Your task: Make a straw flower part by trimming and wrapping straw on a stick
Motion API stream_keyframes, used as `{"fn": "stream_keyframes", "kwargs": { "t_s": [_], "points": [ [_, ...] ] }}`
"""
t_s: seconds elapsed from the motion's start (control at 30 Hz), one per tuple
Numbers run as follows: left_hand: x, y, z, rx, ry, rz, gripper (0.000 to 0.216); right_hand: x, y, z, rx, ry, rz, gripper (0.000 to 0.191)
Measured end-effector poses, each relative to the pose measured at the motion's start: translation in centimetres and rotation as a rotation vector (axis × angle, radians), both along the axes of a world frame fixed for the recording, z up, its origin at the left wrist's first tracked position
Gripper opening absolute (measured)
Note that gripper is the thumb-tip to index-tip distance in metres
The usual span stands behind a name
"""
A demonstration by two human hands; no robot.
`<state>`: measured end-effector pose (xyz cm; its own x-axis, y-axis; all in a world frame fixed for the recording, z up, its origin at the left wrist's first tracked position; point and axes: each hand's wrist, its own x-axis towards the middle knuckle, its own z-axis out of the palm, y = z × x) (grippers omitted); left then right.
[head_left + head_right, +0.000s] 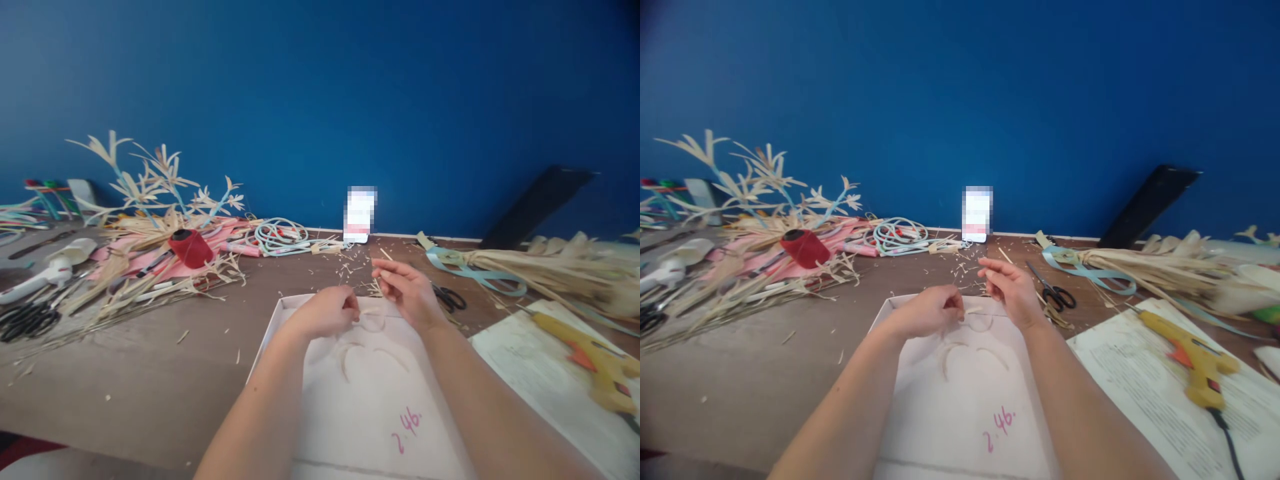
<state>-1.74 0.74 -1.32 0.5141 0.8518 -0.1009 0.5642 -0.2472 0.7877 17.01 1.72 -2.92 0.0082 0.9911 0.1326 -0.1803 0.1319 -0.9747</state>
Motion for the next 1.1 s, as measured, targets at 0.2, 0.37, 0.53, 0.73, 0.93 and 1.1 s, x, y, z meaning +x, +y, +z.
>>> {"fn": "stream_keyframes", "kwargs": {
  "t_s": [0.2, 0.37, 0.53, 0.73, 0.93, 1.1],
  "points": [
    [1.2, 0.9, -0.4, -0.147, -0.406, 0.279, 0.012, 0.3, -0.2, 0.8, 0.041, 0.009, -0.057, 0.026],
    [1.8, 1.0, -0.2, -0.141, -0.497, 0.343, 0.01, -0.3, -0.5, 1.0, 0.043, -0.122, 0.02, 0.037],
    [1.9, 0.9, -0.2, -0.091, -0.465, 0.281, 0.01, -0.9, -0.6, 1.0, 0.05, -0.242, 0.019, 0.037],
    [1.9, 0.9, -0.7, 0.139, -0.359, 0.298, 0.021, -0.8, -0.4, 1.1, 0.081, -0.243, -0.11, 0.035],
    [2.4, 0.2, -0.4, 0.427, -0.25, 0.357, 0.021, -0.6, -0.5, 1.4, 0.079, -0.293, -0.222, 0.035],
    [3.0, -0.4, -0.1, 0.574, -0.105, 0.257, 0.016, -0.4, -0.5, 1.5, 0.102, -0.354, -0.251, 0.035]
  ]
}}
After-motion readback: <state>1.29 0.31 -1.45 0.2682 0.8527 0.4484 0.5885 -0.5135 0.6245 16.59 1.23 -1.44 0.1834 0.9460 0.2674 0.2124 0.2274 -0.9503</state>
